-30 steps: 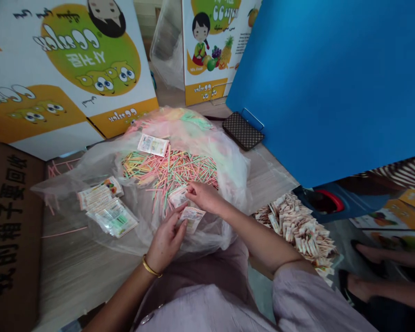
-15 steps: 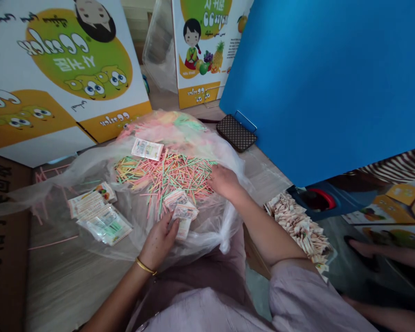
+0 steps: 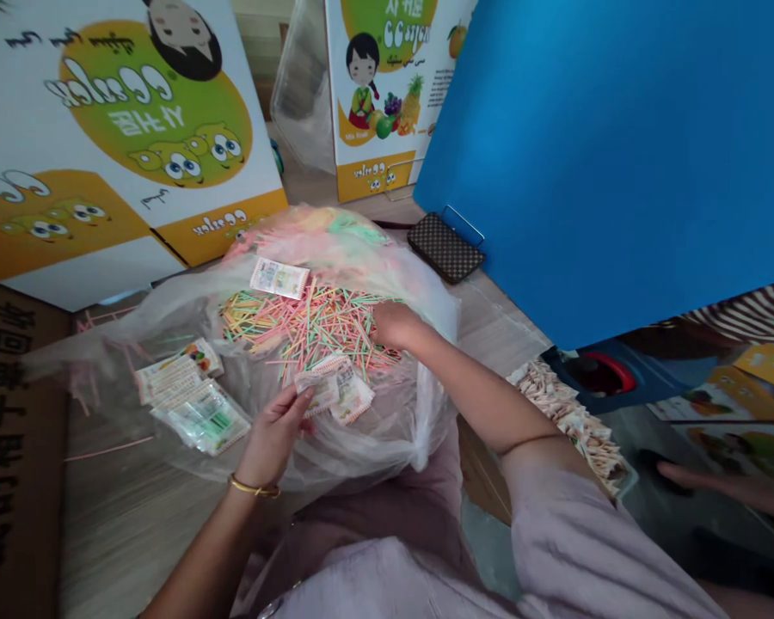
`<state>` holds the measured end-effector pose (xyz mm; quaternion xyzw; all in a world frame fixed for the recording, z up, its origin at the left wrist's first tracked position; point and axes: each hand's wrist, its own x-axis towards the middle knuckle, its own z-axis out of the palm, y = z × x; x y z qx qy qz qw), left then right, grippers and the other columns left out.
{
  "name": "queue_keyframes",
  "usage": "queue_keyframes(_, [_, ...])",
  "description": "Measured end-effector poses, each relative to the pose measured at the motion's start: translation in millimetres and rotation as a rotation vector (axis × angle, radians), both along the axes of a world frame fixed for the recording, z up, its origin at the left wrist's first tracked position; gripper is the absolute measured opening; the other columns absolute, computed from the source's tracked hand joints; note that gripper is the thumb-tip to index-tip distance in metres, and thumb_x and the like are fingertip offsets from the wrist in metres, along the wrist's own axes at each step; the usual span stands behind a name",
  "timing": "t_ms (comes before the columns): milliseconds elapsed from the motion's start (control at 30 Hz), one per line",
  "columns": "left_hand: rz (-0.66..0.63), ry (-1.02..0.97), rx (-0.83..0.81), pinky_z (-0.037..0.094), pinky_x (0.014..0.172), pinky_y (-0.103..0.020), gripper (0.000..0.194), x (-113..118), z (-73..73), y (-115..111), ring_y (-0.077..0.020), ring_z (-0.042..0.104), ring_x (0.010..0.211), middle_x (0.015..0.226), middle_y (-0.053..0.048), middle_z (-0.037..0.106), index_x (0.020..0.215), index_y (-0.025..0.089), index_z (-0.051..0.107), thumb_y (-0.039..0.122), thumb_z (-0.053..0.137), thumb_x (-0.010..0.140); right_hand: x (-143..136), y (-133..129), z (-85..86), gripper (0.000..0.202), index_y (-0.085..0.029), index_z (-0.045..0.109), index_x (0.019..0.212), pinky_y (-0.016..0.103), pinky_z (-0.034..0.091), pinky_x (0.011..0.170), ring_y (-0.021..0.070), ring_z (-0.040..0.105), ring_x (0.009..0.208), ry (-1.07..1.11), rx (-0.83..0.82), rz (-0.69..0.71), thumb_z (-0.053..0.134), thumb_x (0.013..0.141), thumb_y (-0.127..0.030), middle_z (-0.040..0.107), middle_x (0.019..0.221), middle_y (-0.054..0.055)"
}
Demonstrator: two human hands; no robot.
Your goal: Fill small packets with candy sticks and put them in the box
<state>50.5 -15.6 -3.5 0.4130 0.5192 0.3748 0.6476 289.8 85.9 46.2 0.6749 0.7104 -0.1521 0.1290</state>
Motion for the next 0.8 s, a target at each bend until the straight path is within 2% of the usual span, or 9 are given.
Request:
queue_keyframes(100, [0.110,-0.155,-0.095,0.056,0.062,-0.027,0.049,-2,2.9,4,-0.0192,0.069,0.081,0.103,-0.005,0.077,0.098,0.019,0.077,0.055,0.085,0.066,3,-1,-1.5,0.028,-0.012,0.070,0.116,0.031,0.050,0.084,0.0306,0.069,0.108,0.040,0.040,-0.012,0.059,0.094,-0.025,0.073,0.119,0.019])
queue_keyframes(267, [0.254,-0.257,-0.112,0.062,0.083,-0.036,0.047,-5,2.3,10,-0.0242,0.072,0.095,0.108,-0.008,0.078,0.092,0.020,0.077,0.055,0.088,0.063,10,1,-5.2,0.024,-0.017,0.071,0.105,0.029,0.048,0.083,0.0251,0.068,0.099,0.268,0.140,0.057,0.048,0.098,-0.020,0.076,0.108,0.012])
queue_keyframes(333, [0.274,-0.253,-0.111,0.063,0.084,-0.038,0.045,-6,-0.1,12,-0.0247,0.071,0.095,0.108,-0.008,0.078,0.092,0.021,0.076,0.056,0.087,0.065,10,2,-6.4,0.027,-0.017,0.072,0.101,0.029,0.048,0.082,0.0240,0.068,0.094,0.327,0.187,0.060,0.045,0.098,-0.017,0.076,0.102,0.011])
queue_keyframes(433, [0.282,-0.219,-0.119,0.063,0.079,-0.037,0.044,-8,-3.5,14,-0.0244,0.072,0.092,0.107,-0.008,0.078,0.094,0.021,0.076,0.055,0.085,0.067,7,3,-6.8,0.031,-0.019,0.070,0.110,0.030,0.048,0.087,0.0238,0.067,0.102,0.431,0.309,0.087,0.041,0.100,-0.019,0.075,0.111,0.010])
queue_keyframes(500, [0.286,-0.204,-0.128,0.062,0.077,-0.036,0.044,-9,-4.3,16,-0.0234,0.072,0.089,0.106,-0.008,0.078,0.095,0.020,0.075,0.054,0.084,0.068,4,4,-6.4,0.030,-0.017,0.065,0.118,0.031,0.048,0.088,0.0256,0.067,0.105,0.396,0.333,0.054,0.040,0.101,-0.020,0.074,0.115,0.013])
queue_keyframes(567, [0.290,-0.215,-0.138,0.061,0.076,-0.033,0.042,-10,-3.6,17,-0.0219,0.071,0.088,0.106,-0.008,0.078,0.093,0.020,0.076,0.053,0.085,0.067,1,5,-5.6,0.030,-0.014,0.059,0.124,0.032,0.048,0.082,0.0272,0.069,0.100,0.321,0.267,-0.047,0.040,0.102,-0.022,0.074,0.110,0.016])
queue_keyframes(633, [0.292,-0.247,-0.146,0.061,0.078,-0.033,0.042,-10,-2.0,18,-0.0211,0.071,0.089,0.105,-0.007,0.078,0.091,0.021,0.076,0.051,0.087,0.065,-2,6,-4.2,0.034,-0.013,0.055,0.129,0.032,0.047,0.076,0.0283,0.070,0.095,0.278,0.197,-0.121,0.041,0.105,-0.032,0.075,0.107,0.017])
queue_keyframes(733, [0.308,-0.293,-0.157,0.061,0.083,-0.035,0.044,-9,0.5,22,-0.0224,0.071,0.092,0.104,-0.006,0.078,0.088,0.021,0.077,0.050,0.092,0.058,-8,5,-0.1,0.044,-0.015,0.057,0.128,0.032,0.047,0.079,0.0302,0.070,0.102,0.250,0.191,-0.056,0.041,0.106,-0.049,0.074,0.112,0.017])
queue_keyframes(800, [0.330,-0.302,-0.154,0.060,0.088,-0.036,0.044,-8,1.7,25,-0.0226,0.070,0.095,0.103,-0.006,0.078,0.086,0.021,0.078,0.049,0.093,0.055,-11,5,3.3,0.043,-0.016,0.060,0.128,0.033,0.046,0.082,0.0303,0.069,0.105,0.220,0.193,-0.008,0.039,0.107,-0.047,0.074,0.114,0.016])
